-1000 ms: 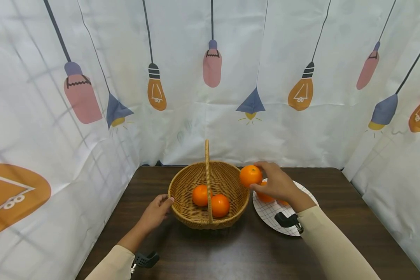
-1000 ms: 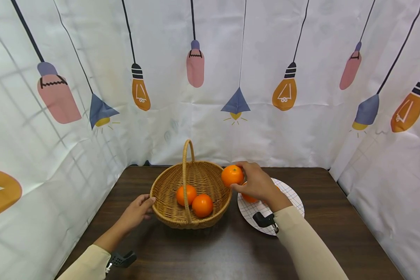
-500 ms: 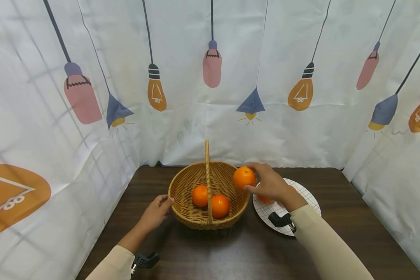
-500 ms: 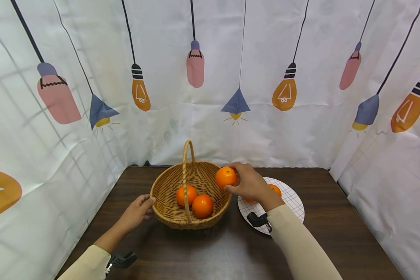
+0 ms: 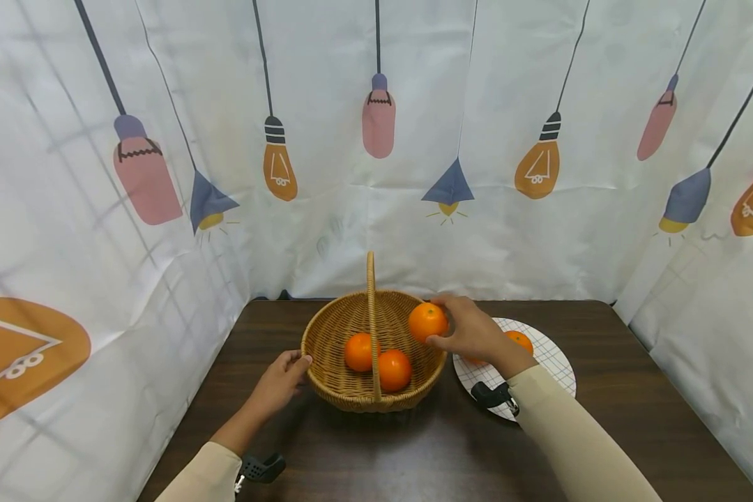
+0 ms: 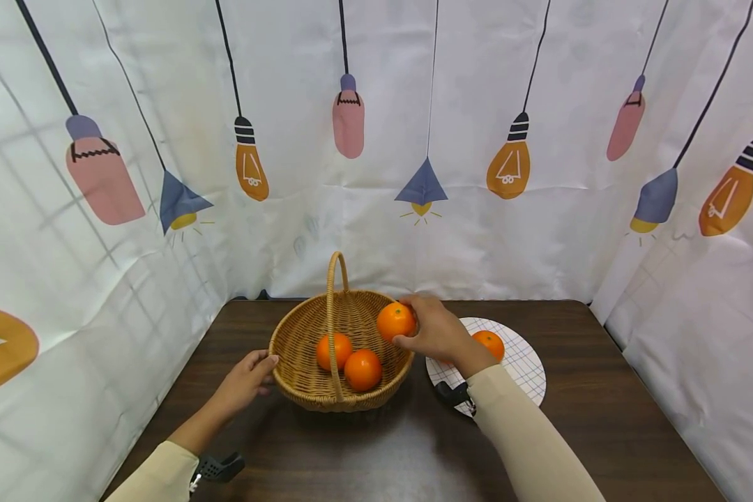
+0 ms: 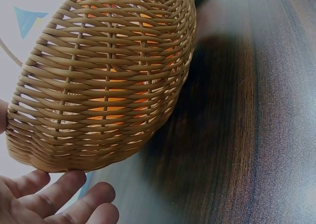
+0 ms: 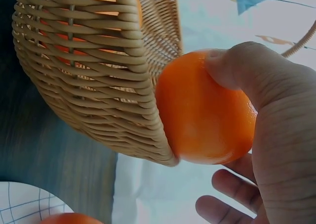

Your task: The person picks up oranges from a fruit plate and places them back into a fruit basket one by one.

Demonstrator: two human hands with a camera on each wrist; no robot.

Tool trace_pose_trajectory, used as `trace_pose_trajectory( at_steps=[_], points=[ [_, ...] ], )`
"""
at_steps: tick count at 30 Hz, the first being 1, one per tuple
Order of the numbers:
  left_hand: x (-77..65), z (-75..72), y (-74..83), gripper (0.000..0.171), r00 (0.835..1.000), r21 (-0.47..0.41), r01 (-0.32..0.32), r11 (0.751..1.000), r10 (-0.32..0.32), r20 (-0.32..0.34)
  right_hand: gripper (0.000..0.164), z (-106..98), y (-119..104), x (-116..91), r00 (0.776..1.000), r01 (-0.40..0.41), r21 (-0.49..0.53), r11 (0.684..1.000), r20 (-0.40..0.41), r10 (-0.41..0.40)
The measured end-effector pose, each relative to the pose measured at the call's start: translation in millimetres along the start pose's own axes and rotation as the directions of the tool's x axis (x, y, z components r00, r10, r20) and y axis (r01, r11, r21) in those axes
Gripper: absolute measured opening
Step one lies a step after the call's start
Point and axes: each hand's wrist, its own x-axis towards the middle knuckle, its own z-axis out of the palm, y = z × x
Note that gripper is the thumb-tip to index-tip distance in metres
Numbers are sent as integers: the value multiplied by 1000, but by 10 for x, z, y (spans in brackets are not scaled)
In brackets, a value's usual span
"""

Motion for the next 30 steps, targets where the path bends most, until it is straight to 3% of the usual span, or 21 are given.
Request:
trace_pose_trajectory(
  at_steps=[13,20,30],
  points=[
    [-4,-7,17,64,1000,0,-9,1000,9,9,77,47,-5,11,1000,14,-19,1000,1,-14],
    [0,-3,13,63,1000,7,-10,1000,10,6,66,58,11,5,1000,13,13,1000,22,-14],
    [-8,2,21,59,1000,14,-10,1000,10,-2,65,53,63,-48,1000,5,-38,999,17,-4]
  ],
)
